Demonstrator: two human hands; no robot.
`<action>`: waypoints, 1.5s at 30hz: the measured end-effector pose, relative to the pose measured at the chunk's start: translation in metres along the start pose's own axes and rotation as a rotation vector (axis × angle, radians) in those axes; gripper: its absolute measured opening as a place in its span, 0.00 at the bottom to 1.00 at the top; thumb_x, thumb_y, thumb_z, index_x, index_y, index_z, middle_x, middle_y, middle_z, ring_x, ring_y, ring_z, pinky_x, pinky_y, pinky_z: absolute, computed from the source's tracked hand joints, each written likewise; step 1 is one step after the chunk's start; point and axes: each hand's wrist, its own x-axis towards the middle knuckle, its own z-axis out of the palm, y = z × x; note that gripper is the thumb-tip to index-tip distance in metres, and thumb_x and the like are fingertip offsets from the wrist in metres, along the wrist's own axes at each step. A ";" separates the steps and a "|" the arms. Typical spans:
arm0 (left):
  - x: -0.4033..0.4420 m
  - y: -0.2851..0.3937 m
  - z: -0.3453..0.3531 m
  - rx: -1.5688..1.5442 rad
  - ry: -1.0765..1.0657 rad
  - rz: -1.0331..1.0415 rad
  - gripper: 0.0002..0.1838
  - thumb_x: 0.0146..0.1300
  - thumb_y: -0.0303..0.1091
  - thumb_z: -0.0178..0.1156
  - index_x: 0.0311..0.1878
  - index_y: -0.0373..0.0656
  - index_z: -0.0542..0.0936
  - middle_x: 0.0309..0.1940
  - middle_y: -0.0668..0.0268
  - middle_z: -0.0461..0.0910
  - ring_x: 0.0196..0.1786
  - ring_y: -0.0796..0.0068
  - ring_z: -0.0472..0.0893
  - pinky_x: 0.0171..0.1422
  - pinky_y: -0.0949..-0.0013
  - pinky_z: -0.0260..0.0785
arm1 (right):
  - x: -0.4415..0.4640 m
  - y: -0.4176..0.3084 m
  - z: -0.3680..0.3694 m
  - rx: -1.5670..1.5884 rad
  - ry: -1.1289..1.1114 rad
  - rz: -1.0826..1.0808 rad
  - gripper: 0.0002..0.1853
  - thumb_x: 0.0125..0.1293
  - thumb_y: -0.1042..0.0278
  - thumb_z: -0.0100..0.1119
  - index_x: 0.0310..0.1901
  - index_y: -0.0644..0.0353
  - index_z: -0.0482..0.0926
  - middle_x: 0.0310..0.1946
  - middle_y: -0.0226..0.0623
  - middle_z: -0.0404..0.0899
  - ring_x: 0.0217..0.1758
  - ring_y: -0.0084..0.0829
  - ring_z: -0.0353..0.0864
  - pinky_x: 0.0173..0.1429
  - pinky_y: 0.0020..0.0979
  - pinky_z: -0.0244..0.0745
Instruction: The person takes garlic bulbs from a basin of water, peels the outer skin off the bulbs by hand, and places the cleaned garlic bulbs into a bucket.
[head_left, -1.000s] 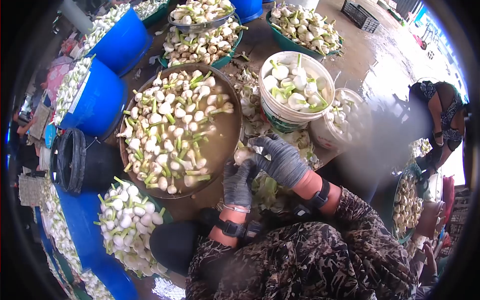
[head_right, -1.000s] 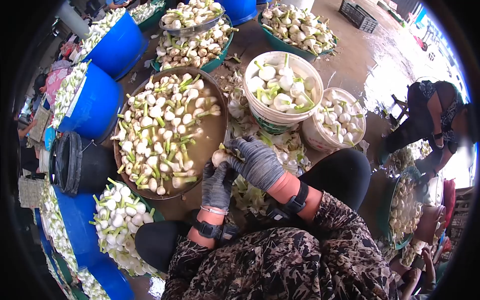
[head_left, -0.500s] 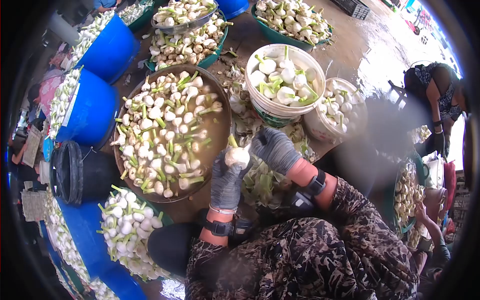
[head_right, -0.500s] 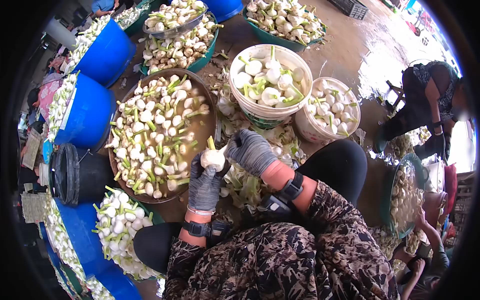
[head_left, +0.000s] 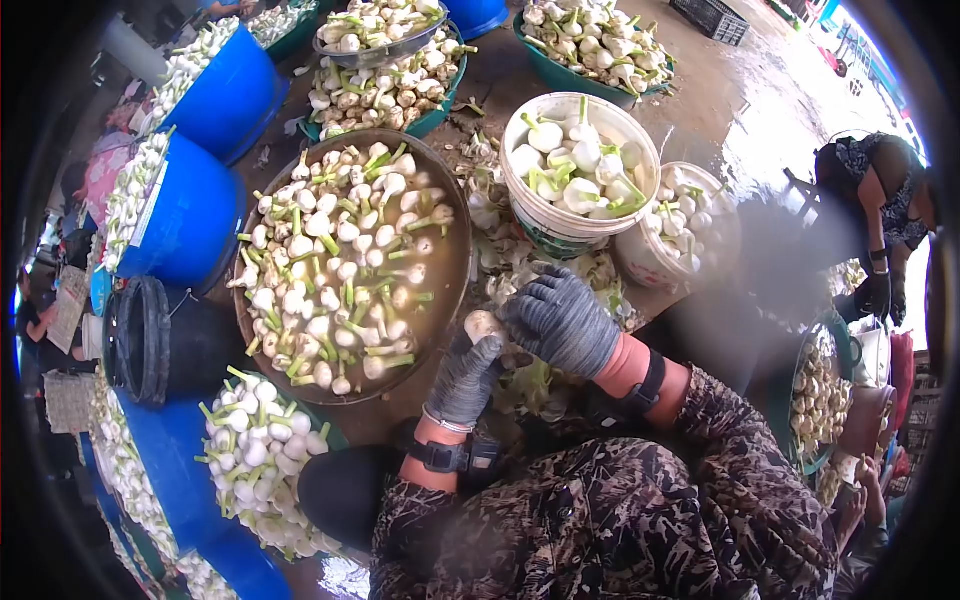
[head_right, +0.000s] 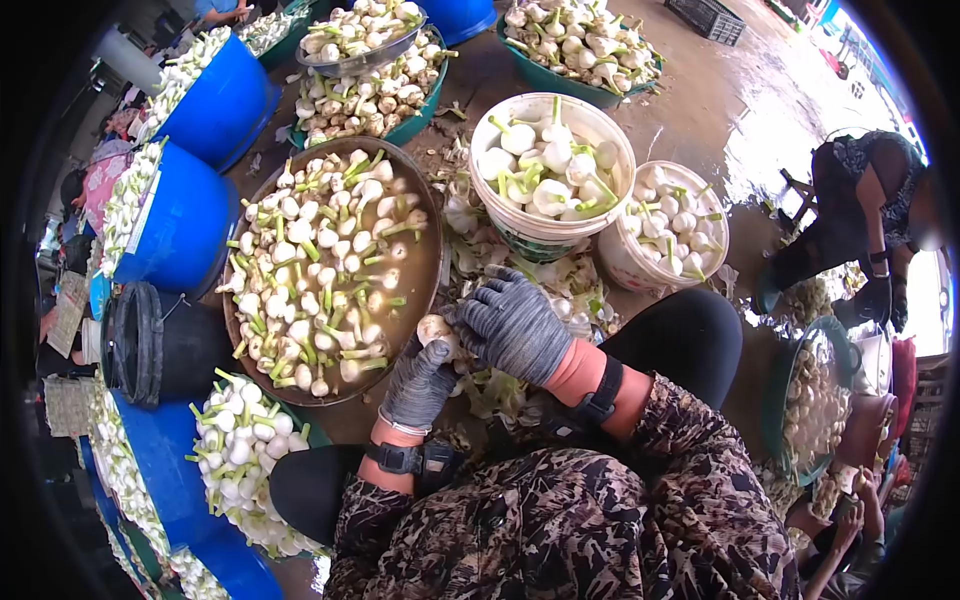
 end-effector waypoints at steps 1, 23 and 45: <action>-0.002 0.004 0.004 0.000 0.004 -0.002 0.29 0.62 0.45 0.66 0.61 0.39 0.70 0.48 0.65 0.75 0.48 0.74 0.76 0.56 0.69 0.73 | 0.001 -0.001 0.002 -0.021 0.071 -0.014 0.08 0.50 0.69 0.66 0.33 0.55 0.78 0.28 0.36 0.78 0.36 0.42 0.79 0.54 0.42 0.75; 0.002 -0.002 0.005 0.793 0.007 0.388 0.40 0.56 0.30 0.65 0.71 0.39 0.57 0.63 0.53 0.66 0.64 0.61 0.69 0.71 0.62 0.62 | -0.017 0.008 0.032 0.814 -0.120 0.622 0.16 0.67 0.58 0.61 0.42 0.66 0.77 0.31 0.48 0.81 0.33 0.43 0.78 0.43 0.38 0.74; 0.023 -0.008 -0.005 -0.486 0.526 -0.002 0.20 0.74 0.52 0.44 0.46 0.46 0.77 0.40 0.62 0.83 0.17 0.81 0.73 0.11 0.79 0.59 | -0.031 0.000 0.019 0.513 -0.725 0.250 0.20 0.63 0.56 0.58 0.50 0.63 0.77 0.41 0.53 0.81 0.46 0.51 0.80 0.53 0.41 0.74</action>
